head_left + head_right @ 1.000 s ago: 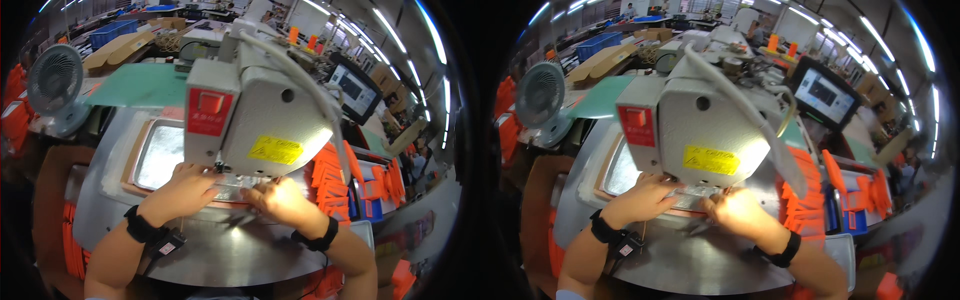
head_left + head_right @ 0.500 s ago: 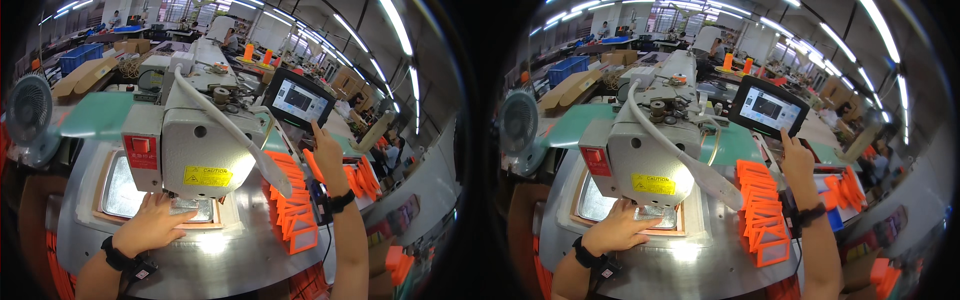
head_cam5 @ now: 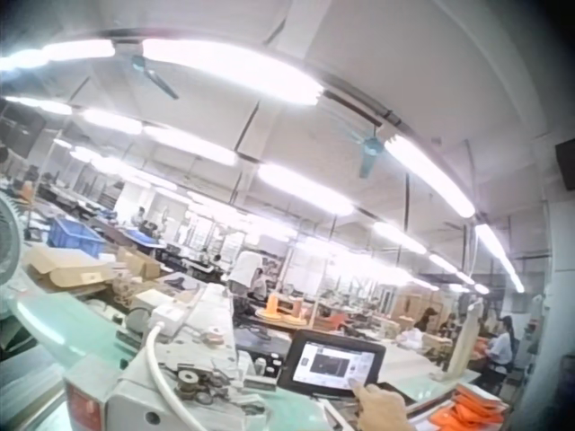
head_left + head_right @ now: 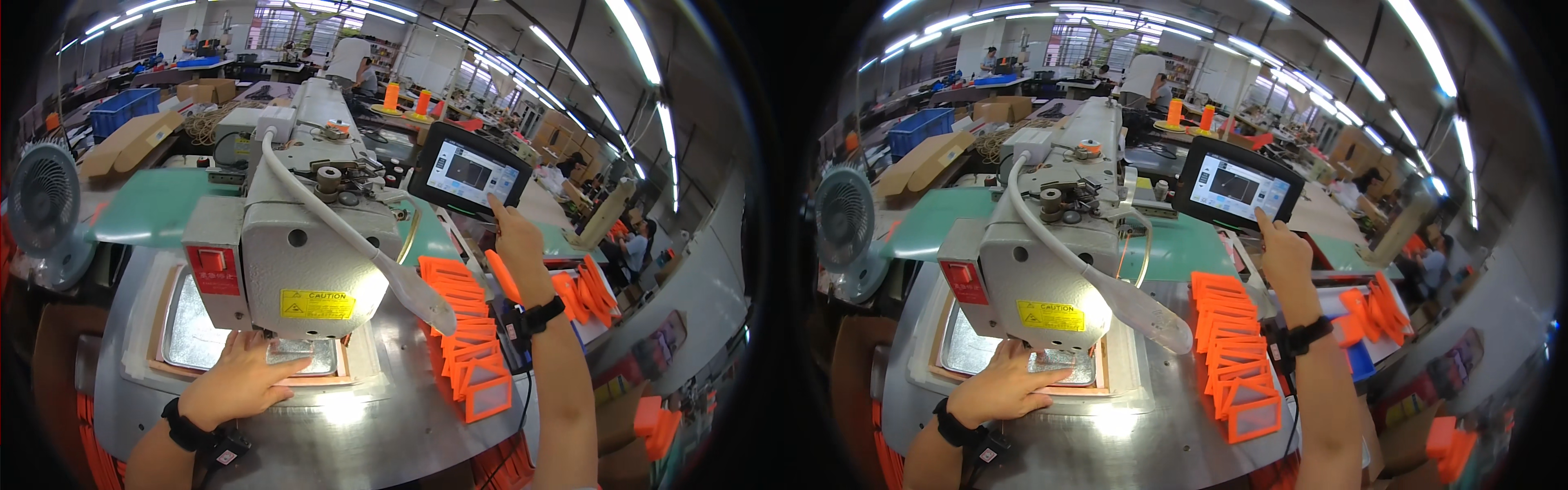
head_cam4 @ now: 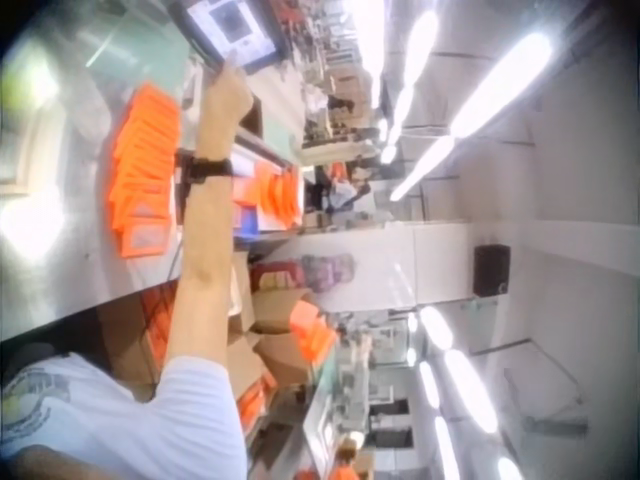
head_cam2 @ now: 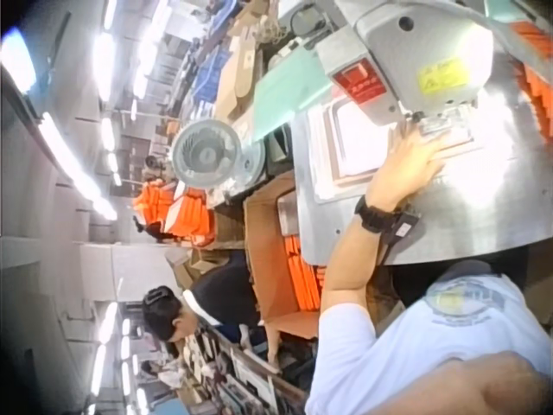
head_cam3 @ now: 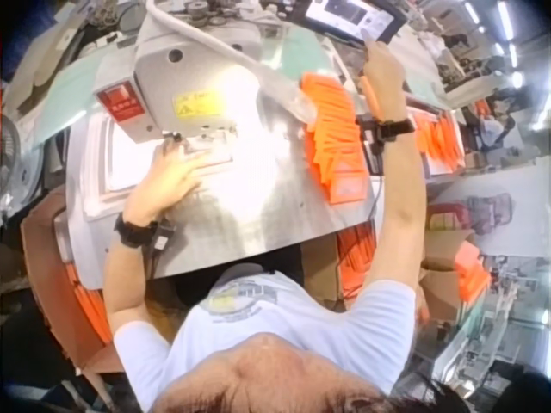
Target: Operating an industrial sewing machine to assemble orange fabric or leather medical kit pouches.
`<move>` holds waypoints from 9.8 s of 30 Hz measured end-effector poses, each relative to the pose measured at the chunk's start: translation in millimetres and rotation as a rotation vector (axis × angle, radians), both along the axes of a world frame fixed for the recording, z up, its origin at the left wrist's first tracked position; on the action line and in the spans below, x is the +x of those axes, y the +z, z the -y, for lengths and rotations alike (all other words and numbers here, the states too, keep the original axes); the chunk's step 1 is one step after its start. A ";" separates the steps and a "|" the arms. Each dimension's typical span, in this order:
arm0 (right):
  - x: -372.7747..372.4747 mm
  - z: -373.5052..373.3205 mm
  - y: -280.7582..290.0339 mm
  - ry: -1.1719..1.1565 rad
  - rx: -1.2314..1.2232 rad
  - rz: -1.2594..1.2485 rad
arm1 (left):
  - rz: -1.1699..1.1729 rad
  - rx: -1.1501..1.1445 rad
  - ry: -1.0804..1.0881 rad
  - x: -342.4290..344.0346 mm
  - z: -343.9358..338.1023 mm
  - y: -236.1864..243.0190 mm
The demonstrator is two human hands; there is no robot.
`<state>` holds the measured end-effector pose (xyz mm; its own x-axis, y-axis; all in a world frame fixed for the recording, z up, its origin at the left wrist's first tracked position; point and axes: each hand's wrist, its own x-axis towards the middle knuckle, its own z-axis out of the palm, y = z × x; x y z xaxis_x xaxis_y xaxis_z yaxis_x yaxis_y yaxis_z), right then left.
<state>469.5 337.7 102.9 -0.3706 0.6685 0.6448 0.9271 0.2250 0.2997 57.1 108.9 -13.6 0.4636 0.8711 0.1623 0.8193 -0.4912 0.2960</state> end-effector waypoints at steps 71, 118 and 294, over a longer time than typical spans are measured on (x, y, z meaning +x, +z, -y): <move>-201.3 145.2 -114.0 0.848 -0.347 0.089 | 0.610 -0.625 -0.180 -43.6 -25.2 7.4; -163.7 162.5 111.6 0.386 -0.357 -0.337 | 1.148 -0.794 0.423 -59.9 -34.3 -11.9; -136.7 38.0 -64.7 0.663 -0.826 -1.010 | 0.190 -0.198 0.069 -15.3 -10.1 -2.5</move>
